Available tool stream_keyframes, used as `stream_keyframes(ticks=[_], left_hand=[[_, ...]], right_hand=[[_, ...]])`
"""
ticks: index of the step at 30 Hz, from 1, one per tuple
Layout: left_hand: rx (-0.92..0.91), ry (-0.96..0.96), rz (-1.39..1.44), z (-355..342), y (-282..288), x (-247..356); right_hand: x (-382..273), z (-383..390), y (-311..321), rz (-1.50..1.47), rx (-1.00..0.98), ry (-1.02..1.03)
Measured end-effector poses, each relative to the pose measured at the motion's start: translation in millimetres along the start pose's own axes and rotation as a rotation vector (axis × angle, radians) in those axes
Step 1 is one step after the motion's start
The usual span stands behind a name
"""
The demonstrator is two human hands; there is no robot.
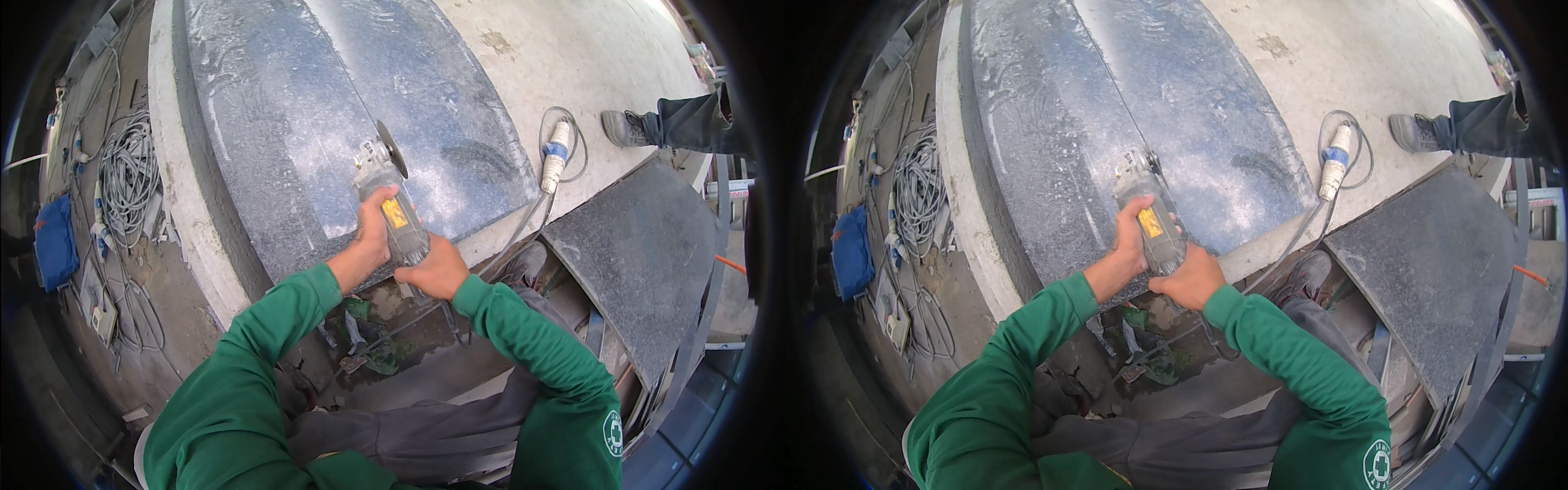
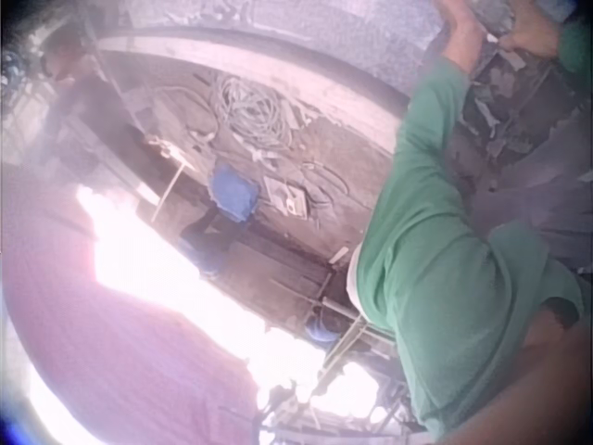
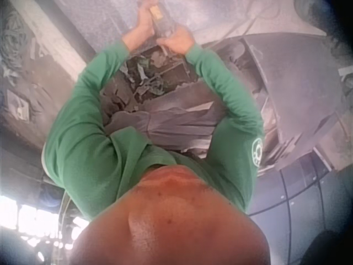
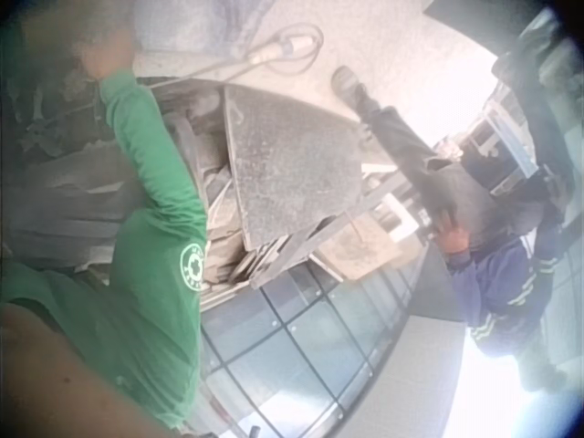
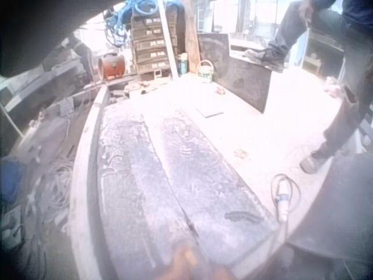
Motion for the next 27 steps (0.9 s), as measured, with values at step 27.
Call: stream_keyframes(ticks=[27], left_hand=[[0.005, 0.038, -0.036, -4, 5, -7]], right_hand=[[-6, 6, 2, -0.016, -0.059, 0.018]])
Point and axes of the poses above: each hand's wrist, its own z-axis away from the middle knuckle, its own y-axis out of the back of the hand, x = y × z, the point moved 7 cm from there along -z, towards the middle knuckle, and after that the axes turned 12 degrees about -x, right-handed, at the moved point
